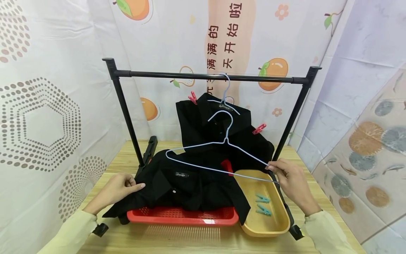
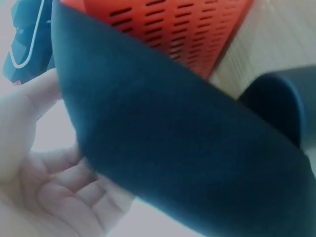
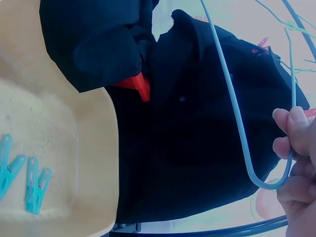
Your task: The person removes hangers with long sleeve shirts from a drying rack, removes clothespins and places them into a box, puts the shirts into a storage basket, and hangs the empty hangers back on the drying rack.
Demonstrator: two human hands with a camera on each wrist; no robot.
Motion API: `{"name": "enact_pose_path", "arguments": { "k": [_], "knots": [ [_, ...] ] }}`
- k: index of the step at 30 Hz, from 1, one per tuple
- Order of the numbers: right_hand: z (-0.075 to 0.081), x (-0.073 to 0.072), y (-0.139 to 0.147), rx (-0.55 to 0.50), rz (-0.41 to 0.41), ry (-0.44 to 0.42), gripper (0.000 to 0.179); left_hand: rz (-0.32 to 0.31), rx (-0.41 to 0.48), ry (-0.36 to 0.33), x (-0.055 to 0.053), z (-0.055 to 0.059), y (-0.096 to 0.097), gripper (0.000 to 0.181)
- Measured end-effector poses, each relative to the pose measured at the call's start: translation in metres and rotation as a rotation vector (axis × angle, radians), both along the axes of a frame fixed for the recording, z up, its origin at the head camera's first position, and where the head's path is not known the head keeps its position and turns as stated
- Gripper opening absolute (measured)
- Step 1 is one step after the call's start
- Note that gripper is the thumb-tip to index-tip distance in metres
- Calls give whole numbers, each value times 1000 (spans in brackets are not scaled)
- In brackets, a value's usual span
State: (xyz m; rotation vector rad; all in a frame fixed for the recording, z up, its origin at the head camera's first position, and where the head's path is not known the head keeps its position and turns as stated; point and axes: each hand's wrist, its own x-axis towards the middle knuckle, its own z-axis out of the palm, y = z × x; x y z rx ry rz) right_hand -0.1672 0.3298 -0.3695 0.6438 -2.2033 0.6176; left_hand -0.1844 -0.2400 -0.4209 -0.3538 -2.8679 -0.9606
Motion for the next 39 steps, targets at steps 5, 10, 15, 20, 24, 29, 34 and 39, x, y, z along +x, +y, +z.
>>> {"name": "enact_pose_path", "arguments": {
  "k": [5, 10, 15, 20, 24, 29, 34, 39],
  "knots": [
    [1, 2, 2, -11, 2, 3, 32, 0, 3, -110, 1, -1, -1, 41],
    [5, 4, 5, -17, 30, 27, 35, 24, 40, -201, -1, -1, 1, 37],
    [9, 8, 9, -17, 23, 42, 37, 60, 88, -266, 0, -4, 1, 38],
    [12, 13, 16, -47, 21, 44, 35, 60, 93, -276, -1, -5, 2, 38],
    [15, 17, 24, -60, 6, 64, 35, 47, 85, -267, -1, -5, 2, 37],
    [20, 20, 36, -67, -46, 87, 33, 40, 98, -261, -1, -5, 2, 37],
    [23, 25, 54, -76, -98, 114, 27, 39, 99, -250, -1, -5, 1, 37],
    [28, 33, 68, -99, -139, 96, 24, 40, 99, -254, -1, -4, 1, 36]
  ]
}}
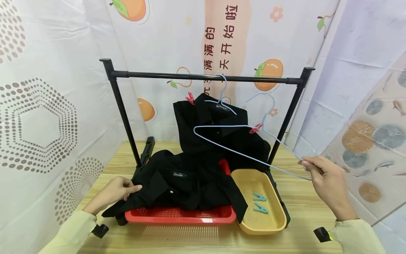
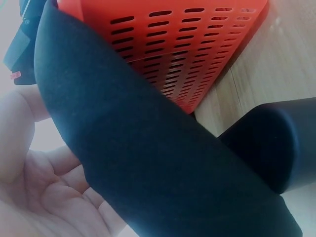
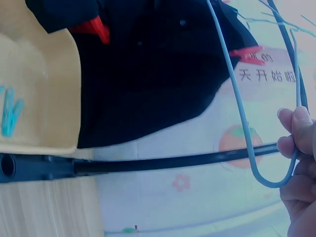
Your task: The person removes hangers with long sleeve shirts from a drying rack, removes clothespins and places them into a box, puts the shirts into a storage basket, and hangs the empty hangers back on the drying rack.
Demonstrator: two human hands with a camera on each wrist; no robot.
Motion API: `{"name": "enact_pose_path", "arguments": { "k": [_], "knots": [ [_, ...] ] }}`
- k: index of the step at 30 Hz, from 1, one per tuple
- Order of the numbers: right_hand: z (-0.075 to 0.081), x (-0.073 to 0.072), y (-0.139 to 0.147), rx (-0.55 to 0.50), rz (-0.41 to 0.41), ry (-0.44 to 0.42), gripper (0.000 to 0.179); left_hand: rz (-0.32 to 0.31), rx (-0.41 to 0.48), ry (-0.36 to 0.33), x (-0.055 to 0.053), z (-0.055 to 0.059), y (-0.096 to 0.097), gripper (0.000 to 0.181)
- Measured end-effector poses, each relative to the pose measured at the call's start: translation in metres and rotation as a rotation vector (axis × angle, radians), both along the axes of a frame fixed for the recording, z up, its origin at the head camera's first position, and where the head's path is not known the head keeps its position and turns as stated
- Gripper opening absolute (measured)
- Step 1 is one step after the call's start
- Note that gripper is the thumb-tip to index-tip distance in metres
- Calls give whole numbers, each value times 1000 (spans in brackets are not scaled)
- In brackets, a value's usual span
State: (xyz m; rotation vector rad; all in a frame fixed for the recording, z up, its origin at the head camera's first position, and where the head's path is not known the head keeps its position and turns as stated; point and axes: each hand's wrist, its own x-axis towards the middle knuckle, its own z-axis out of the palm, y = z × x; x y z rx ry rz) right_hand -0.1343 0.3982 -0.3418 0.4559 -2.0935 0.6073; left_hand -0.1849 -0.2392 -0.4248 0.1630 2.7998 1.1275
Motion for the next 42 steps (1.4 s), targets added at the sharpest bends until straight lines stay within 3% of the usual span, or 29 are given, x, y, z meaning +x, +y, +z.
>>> {"name": "enact_pose_path", "arguments": {
  "k": [11, 18, 29, 34, 42],
  "knots": [
    [8, 14, 26, -70, -104, -91, 11, 10, 1, -21, 0, -2, -1, 37],
    [13, 17, 40, -122, -173, -100, 13, 5, 18, -14, 0, -2, -1, 35],
    [13, 24, 47, -137, -27, -67, 15, 4, 6, -9, 1, -1, -1, 36],
    [14, 25, 48, -151, 34, -14, 14, -2, 7, -1, 0, 0, -1, 35],
    [17, 22, 60, -289, 33, 59, 15, -5, 10, 2, 1, -1, -2, 35]
  ]
}}
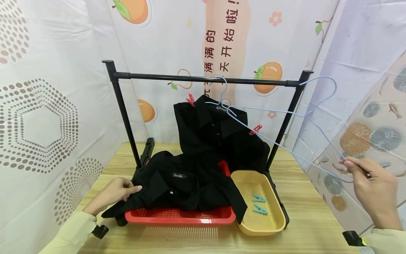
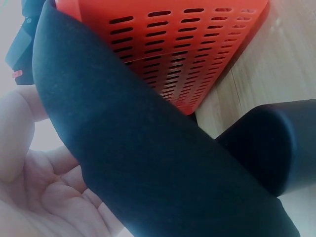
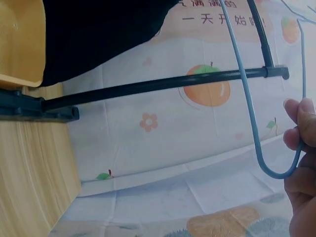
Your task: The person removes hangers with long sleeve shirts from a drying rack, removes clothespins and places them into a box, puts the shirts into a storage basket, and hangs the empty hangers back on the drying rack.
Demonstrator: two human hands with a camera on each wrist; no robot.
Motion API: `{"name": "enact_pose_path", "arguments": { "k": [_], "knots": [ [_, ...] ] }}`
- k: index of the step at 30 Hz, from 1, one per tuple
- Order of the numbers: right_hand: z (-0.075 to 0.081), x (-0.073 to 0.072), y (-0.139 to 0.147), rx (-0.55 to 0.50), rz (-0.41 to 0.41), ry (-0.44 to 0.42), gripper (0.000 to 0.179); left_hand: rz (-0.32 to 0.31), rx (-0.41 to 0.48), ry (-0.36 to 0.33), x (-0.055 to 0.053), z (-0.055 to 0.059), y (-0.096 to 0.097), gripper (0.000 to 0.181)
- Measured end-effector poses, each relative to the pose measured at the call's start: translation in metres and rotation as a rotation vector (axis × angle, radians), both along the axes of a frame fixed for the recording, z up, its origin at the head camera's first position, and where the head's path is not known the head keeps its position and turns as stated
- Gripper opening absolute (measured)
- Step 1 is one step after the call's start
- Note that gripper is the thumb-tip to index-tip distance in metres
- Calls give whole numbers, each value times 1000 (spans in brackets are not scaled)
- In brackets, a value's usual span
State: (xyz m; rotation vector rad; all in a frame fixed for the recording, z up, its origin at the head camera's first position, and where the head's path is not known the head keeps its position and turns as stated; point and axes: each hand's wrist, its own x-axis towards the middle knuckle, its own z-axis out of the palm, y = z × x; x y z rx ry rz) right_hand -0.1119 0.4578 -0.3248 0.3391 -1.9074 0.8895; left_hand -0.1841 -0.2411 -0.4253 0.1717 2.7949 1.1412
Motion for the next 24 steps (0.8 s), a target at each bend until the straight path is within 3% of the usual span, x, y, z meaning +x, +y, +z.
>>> {"name": "enact_pose_path", "arguments": {
  "k": [3, 10, 17, 20, 24],
  "knots": [
    [-2, -1, 8, -11, -7, 20, 17, 0, -5, 2, 0, -1, 0, 35],
    [-10, -2, 26, 26, -118, 50, 19, -1, -7, 8, 0, -1, 0, 35],
    [-11, -9, 25, -23, -69, 29, 25, 3, -5, 4, 0, -2, 0, 37],
    [-7, -12, 20, -5, -113, -42, 43, 4, -2, 4, 0, -2, 0, 36],
    [3, -12, 12, 54, -227, -207, 21, 2, 5, 1, 0, -1, 0, 36]
  ]
}}
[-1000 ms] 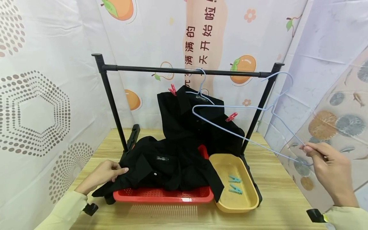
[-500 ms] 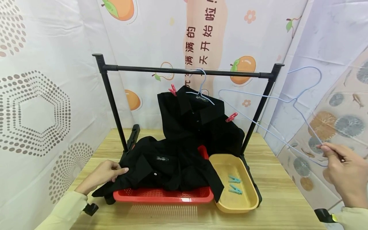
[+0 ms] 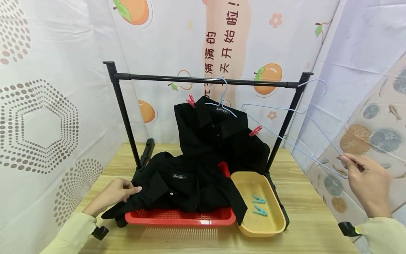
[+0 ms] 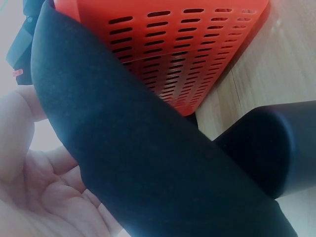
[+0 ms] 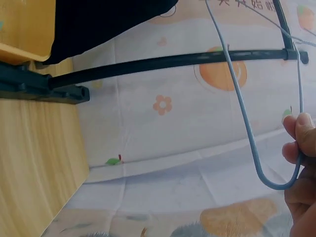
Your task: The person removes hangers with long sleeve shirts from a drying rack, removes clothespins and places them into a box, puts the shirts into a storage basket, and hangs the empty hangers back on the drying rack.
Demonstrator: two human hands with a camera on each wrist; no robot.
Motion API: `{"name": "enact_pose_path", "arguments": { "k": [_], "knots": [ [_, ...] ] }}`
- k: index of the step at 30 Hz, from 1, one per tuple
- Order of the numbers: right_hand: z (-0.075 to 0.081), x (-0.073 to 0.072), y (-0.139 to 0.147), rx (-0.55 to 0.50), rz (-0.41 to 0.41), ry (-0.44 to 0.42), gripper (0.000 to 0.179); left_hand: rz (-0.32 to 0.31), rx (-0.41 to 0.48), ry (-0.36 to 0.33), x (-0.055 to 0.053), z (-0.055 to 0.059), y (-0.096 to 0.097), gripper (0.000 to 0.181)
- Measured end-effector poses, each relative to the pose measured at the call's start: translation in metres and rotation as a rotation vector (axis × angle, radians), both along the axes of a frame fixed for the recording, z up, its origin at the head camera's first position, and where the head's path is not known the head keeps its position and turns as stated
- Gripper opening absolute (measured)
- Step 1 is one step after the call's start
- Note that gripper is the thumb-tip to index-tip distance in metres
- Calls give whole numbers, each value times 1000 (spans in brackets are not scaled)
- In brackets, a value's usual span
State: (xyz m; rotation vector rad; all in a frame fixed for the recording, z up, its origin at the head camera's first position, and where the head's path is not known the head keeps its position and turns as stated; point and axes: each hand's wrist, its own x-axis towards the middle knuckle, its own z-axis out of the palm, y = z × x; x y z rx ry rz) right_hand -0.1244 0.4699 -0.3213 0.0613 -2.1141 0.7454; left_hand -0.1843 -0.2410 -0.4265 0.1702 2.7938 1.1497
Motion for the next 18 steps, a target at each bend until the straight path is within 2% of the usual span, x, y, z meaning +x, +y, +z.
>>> {"name": "enact_pose_path", "arguments": {
  "k": [1, 3, 7, 14, 18],
  "knots": [
    [2, -1, -2, 9, -16, -37, 16, 1, 2, -1, 0, 0, 0, 36],
    [7, -4, -7, 26, -37, -97, 24, 6, 1, -4, 1, 0, 0, 37],
    [17, -13, -16, 47, -71, -138, 27, 9, 4, -3, 1, 0, 1, 38],
    [29, -31, -30, 196, -96, -54, 16, 14, 5, -3, 2, 0, 0, 36],
    [29, -36, -34, 242, -101, -68, 14, 10, 20, -8, 0, 0, 0, 35]
  ]
}}
